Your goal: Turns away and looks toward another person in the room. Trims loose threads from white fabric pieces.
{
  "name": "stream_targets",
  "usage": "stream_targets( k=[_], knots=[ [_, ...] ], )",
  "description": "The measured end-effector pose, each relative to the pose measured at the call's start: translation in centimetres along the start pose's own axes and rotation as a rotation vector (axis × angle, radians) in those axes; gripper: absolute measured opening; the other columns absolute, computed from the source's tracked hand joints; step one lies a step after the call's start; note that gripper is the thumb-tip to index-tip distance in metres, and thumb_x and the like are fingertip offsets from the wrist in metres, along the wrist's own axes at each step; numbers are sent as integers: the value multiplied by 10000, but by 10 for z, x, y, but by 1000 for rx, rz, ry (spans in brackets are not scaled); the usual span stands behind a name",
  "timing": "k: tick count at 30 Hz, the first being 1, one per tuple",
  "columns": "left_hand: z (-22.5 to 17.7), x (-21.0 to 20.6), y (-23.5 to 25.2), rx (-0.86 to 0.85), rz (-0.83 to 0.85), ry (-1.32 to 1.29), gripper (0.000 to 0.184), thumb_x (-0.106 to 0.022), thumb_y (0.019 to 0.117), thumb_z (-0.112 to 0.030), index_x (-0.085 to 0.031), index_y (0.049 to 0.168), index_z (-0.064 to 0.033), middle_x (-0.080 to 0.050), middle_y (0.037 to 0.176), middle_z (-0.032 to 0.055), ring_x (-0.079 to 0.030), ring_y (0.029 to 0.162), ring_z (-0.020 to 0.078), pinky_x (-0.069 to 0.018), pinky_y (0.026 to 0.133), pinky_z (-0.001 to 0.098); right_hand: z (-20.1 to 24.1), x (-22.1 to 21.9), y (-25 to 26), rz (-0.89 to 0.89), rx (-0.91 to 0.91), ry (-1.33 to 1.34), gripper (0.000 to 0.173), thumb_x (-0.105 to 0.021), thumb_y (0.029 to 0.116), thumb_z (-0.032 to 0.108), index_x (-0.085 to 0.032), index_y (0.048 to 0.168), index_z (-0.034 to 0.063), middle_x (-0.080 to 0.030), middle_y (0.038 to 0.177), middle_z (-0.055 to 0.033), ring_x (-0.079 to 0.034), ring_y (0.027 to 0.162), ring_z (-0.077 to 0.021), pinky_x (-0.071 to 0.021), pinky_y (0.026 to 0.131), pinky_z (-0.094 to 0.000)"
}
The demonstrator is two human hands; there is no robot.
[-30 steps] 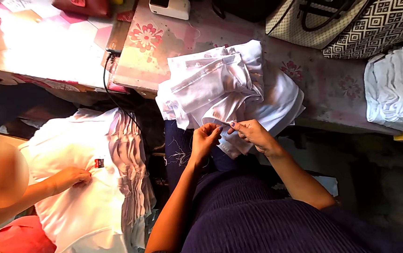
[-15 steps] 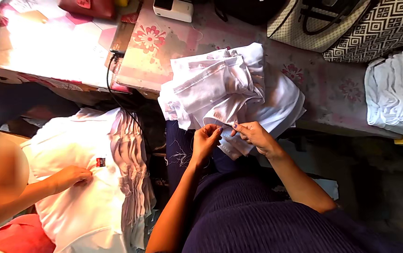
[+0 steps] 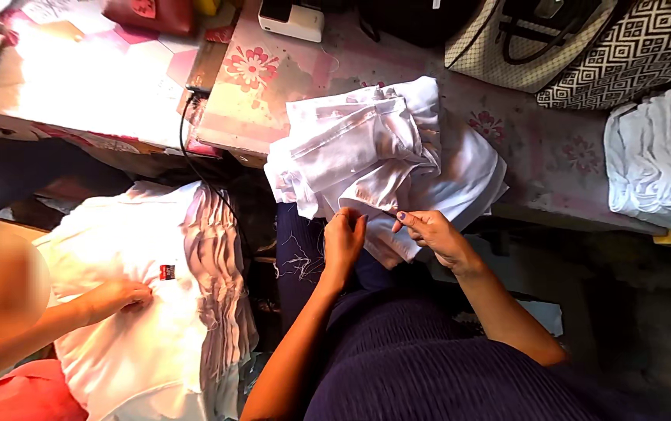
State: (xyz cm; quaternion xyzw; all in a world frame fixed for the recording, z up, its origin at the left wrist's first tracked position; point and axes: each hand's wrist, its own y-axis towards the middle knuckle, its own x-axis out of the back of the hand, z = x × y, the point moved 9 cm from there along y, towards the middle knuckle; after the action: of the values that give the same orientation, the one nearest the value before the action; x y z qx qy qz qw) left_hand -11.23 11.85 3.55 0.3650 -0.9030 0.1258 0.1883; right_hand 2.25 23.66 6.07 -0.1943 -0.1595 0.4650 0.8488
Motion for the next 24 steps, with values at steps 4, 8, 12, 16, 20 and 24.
stream_targets(
  k=[4, 8, 12, 16, 20, 24],
  knots=[
    [-11, -31, 20, -40, -61, 190, 269, -719, 903, -95, -661, 1052, 121, -651, 1045, 312, -671, 977, 467, -536, 855, 605, 10, -15, -6, 44, 54, 26, 298, -484, 1084, 180, -718, 967, 38, -383, 576, 129, -329, 483, 32, -288, 478, -150],
    [-7, -27, 25, -247, -79, 11, 72, -679, 893, 9, -707, 900, 75, -691, 819, 207, -699, 757, 334, -574, 737, 513, 15, -14, -8, 29, 112, 69, 323, -452, 1092, 203, -714, 995, 40, -382, 584, 134, -333, 487, 32, -294, 478, -149],
    [39, 29, -1, -53, 61, -50, 131, -698, 939, -83, -717, 962, 45, -723, 849, 129, -697, 660, 181, -616, 661, 386, 15, 10, -16, 0, 144, 100, 405, -352, 1116, 251, -689, 1035, 43, -414, 599, 135, -344, 487, 40, -300, 469, -136],
    [92, 102, -26, 224, -35, 256, 180, -653, 982, -106, -723, 1004, 58, -727, 881, 186, -717, 731, 283, -604, 732, 480, 17, 21, -17, -19, 147, 127, 450, -300, 1126, 262, -680, 1020, 46, -421, 597, 127, -348, 488, 40, -300, 470, -131],
    [64, 105, -18, 234, -50, 425, 294, -597, 1027, -161, -711, 1062, 108, -673, 1096, 335, -635, 1102, 518, -461, 960, 679, 27, 6, -8, -57, 223, 62, 430, -311, 1123, 263, -677, 1033, 57, -423, 605, 125, -355, 493, 36, -317, 477, -142],
    [-7, 36, -17, -396, -275, 246, 254, -750, 921, -244, -751, 1005, -4, -658, 1150, 246, -622, 1116, 412, -503, 967, 563, 50, -14, -3, -377, 566, -683, 398, -812, 877, 288, -684, 1134, 13, -698, 857, -90, -644, 696, -206, -543, 643, -413]
  ],
)
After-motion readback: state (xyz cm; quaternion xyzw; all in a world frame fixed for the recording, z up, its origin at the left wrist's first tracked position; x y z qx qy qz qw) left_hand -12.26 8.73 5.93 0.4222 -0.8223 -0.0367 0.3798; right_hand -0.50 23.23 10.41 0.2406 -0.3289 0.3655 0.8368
